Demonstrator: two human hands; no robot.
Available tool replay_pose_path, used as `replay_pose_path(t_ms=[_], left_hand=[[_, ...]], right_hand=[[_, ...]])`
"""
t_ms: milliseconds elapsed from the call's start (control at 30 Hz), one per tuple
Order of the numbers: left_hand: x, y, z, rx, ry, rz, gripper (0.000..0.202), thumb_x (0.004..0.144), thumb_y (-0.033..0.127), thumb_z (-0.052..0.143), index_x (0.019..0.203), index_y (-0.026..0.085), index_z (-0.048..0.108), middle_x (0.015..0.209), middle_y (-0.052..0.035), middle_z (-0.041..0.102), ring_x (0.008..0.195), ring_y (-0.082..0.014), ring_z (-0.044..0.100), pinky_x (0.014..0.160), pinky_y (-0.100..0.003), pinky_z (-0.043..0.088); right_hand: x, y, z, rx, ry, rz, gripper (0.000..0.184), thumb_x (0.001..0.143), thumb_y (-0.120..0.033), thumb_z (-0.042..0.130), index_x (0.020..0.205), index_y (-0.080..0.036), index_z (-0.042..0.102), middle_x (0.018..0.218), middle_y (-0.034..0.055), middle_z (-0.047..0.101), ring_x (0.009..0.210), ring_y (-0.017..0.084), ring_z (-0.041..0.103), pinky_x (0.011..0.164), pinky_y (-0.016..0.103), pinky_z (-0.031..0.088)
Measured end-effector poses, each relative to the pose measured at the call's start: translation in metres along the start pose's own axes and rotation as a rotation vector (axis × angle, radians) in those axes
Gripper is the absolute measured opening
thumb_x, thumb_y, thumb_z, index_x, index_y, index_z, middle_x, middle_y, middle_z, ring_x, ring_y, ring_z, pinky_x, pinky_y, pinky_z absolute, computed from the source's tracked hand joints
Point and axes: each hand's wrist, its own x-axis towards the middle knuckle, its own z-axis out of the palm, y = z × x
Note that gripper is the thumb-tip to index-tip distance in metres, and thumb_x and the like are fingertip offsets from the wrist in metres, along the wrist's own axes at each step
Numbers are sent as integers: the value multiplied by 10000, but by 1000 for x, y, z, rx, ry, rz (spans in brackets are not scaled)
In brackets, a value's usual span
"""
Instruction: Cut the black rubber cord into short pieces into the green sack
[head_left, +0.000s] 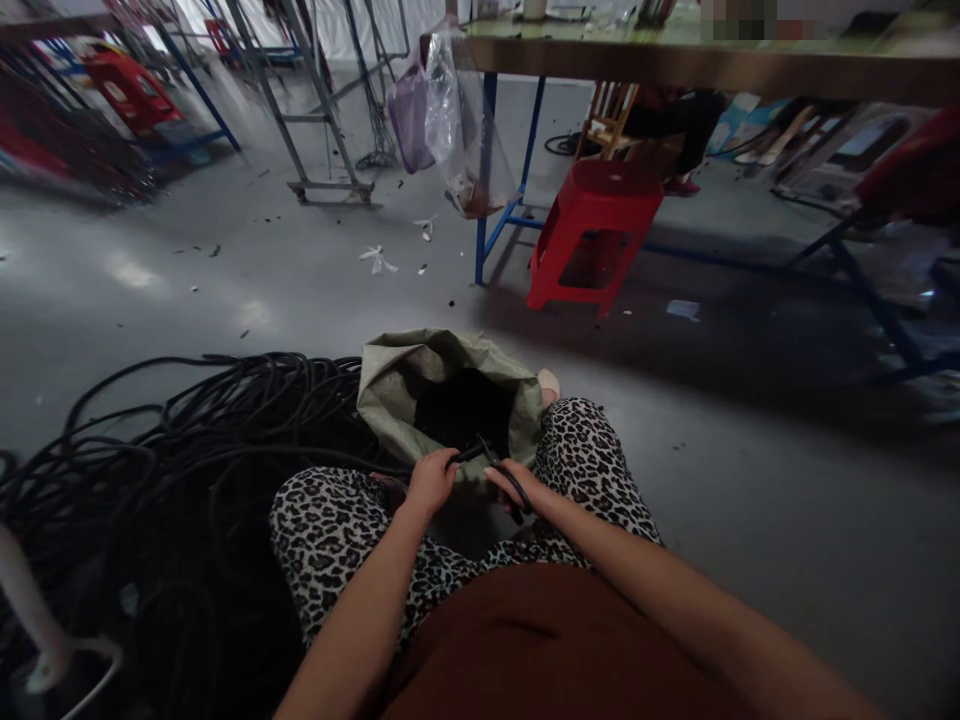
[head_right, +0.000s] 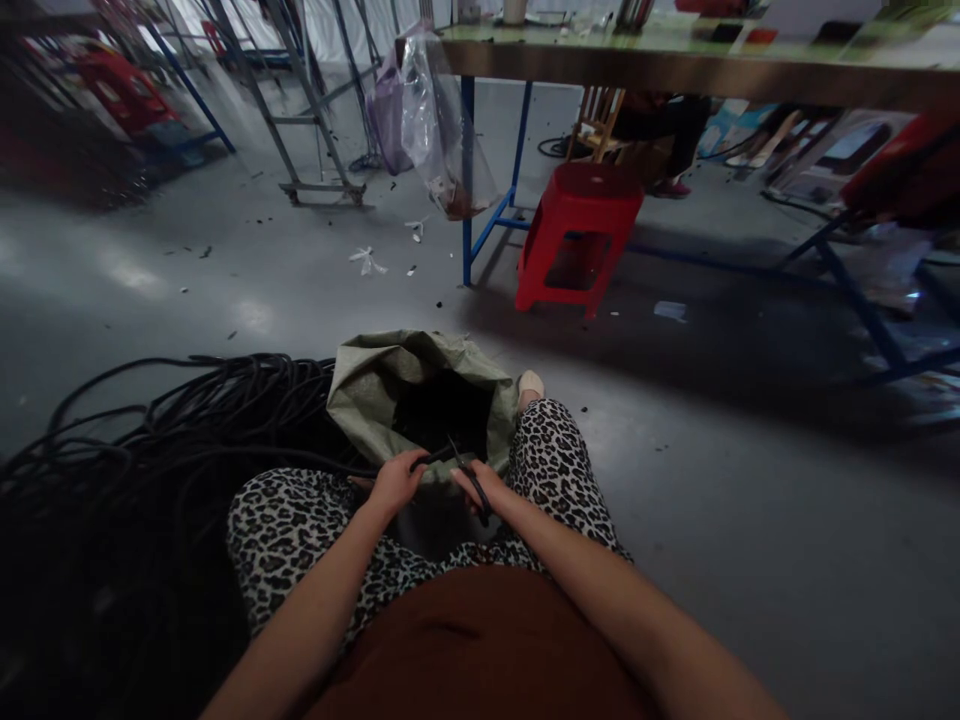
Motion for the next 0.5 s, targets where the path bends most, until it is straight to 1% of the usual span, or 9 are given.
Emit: replay_pose_path(t_ms=[133, 333, 500], left_hand=[[1, 1, 1, 10, -16, -11, 323, 849, 194, 509, 1148, 185, 631, 1144, -77, 666, 1071, -188, 593, 972, -323, 430], [3, 1, 2, 8, -25, -15, 326, 856, 203, 507, 1157, 194, 630, 1158, -69, 663, 1083, -186, 590, 979, -311, 429], [3, 0, 5, 9, -4, -7, 312, 852, 203, 514, 1140, 202, 635, 1139, -58, 667, 1059, -175, 595, 969, -302, 428]], right_hand=[[6, 7, 0, 14, 1, -8, 279, 900, -416, 560, 952, -147, 503, 482, -63, 497, 333, 94, 477, 333, 168, 352], [15, 19, 1, 19, 8, -45, 263, 906, -383, 548, 992, -139, 499, 562, -49, 506, 413, 97, 512, 383, 184, 427], [19, 25, 1, 7, 2, -40, 315, 897, -408, 557, 1035, -128, 515, 563, -38, 525, 399, 99, 512, 377, 179, 411]])
